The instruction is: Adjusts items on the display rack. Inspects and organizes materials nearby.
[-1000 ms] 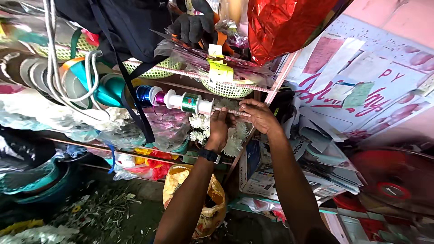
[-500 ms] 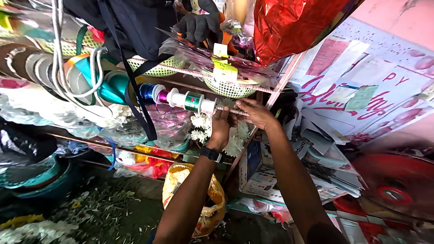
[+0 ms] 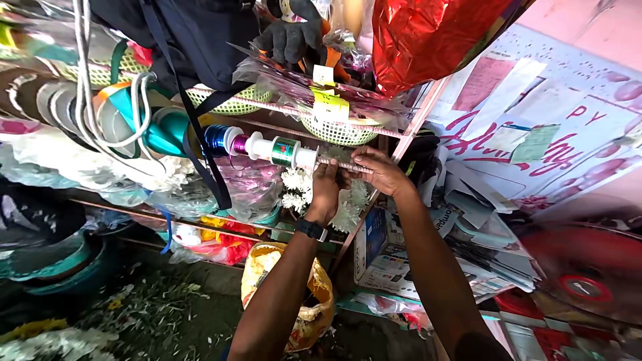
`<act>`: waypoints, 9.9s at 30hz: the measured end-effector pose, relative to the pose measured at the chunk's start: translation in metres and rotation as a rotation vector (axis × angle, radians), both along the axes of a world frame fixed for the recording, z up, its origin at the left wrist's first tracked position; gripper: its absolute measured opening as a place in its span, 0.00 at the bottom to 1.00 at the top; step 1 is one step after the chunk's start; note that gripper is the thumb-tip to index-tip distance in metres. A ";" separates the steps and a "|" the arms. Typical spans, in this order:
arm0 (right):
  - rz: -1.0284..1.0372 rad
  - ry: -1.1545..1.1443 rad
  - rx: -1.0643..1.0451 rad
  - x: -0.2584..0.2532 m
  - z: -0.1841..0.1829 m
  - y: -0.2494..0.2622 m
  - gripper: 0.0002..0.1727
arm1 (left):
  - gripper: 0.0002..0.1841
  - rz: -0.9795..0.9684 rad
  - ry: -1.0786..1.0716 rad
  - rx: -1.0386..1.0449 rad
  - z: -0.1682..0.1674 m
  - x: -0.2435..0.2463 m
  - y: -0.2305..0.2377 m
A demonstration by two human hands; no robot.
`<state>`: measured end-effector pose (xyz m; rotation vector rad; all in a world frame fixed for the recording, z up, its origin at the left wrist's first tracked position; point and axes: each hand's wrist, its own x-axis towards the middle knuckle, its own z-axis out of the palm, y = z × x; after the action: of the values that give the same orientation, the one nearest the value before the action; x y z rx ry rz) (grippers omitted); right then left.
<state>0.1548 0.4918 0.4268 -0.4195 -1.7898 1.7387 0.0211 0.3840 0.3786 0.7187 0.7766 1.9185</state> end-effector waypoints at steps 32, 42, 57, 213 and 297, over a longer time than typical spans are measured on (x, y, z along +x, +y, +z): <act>-0.037 -0.087 0.210 0.003 0.003 0.007 0.14 | 0.16 -0.003 -0.012 -0.025 0.002 -0.002 0.000; 0.022 -0.001 0.181 0.000 -0.008 0.014 0.15 | 0.16 -0.009 -0.010 -0.014 0.000 -0.003 0.001; -0.006 -0.008 0.335 -0.001 -0.011 0.018 0.08 | 0.16 -0.009 -0.025 -0.015 0.002 -0.002 0.000; -0.369 0.253 -0.119 0.036 -0.019 -0.057 0.18 | 0.16 0.095 -0.029 0.002 0.008 -0.014 -0.010; -0.206 -1.030 1.019 -0.149 0.068 -0.113 0.54 | 0.13 -0.111 -0.172 0.212 0.005 -0.023 -0.060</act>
<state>0.0058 0.3786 0.4943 -1.0692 -2.8568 0.2166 -0.0024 0.3236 0.3834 0.6979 0.4226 1.9492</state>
